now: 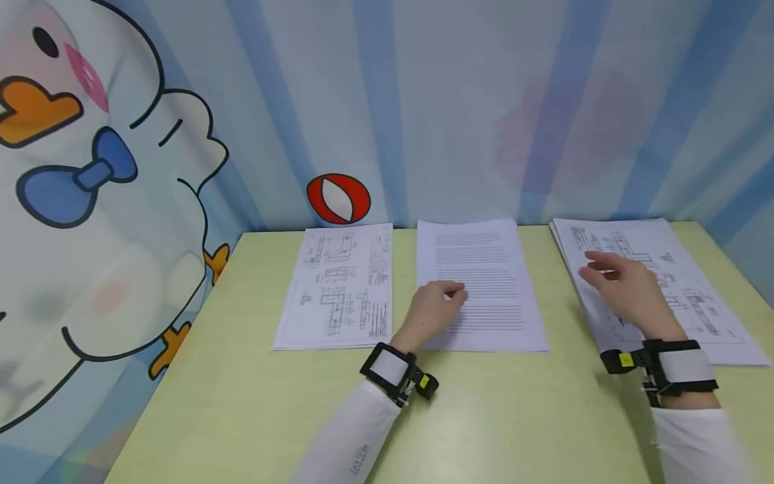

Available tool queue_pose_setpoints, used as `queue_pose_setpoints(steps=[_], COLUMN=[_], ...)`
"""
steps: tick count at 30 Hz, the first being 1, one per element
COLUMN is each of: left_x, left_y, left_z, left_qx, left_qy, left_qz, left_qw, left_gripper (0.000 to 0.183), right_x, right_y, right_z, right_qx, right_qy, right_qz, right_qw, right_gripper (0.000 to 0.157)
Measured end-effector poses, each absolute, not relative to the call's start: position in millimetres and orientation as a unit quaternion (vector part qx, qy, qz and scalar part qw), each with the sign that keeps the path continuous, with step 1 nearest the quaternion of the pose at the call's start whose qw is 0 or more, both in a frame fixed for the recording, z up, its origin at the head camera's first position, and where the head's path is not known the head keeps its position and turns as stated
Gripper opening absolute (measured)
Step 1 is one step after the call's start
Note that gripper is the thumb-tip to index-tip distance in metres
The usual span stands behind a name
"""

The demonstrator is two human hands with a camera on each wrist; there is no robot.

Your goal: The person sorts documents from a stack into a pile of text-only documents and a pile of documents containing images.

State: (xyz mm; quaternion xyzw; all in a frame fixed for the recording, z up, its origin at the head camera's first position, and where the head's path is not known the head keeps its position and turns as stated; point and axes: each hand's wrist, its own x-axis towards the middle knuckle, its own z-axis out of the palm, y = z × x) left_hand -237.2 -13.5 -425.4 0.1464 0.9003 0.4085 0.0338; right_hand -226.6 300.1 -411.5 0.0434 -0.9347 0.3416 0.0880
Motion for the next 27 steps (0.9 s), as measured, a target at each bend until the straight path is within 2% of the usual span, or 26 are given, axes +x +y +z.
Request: queue_pose_setpoints(steps=[3, 7, 10, 15, 20, 27], left_x=[-230, -223, -221, -216, -207, -202], left_y=[14, 49, 74, 111, 139, 155], left_z=[-422, -423, -430, -447, -452, -452], left_qx=[0.187, 0.2, 0.187, 0.118, 0.058, 0.058], left_qy=[0.892, 0.861, 0.834, 0.778, 0.723, 0.704], left_qz=[0.409, 0.456, 0.499, 0.585, 0.649, 0.666], left_qw=[0.041, 0.1, 0.139, 0.198, 0.23, 0.242], left_gripper=[0.035, 0.037, 0.039, 0.039, 0.038, 0.043], right_x=[-223, -222, -225, -227, -219, -218], right_y=[324, 351, 372, 402, 401, 395], right_z=[-408, -407, -421, -446, -447, -451], right_qx=[0.006, -0.058, -0.093, -0.093, -0.123, -0.18], right_qy=[-0.934, -0.935, -0.946, -0.96, -0.96, -0.954], right_qz=[0.346, 0.343, 0.306, 0.264, 0.252, 0.241], right_qw=[0.088, 0.07, 0.059, 0.018, -0.002, 0.004], right_gripper=[0.063, 0.067, 0.072, 0.08, 0.077, 0.078])
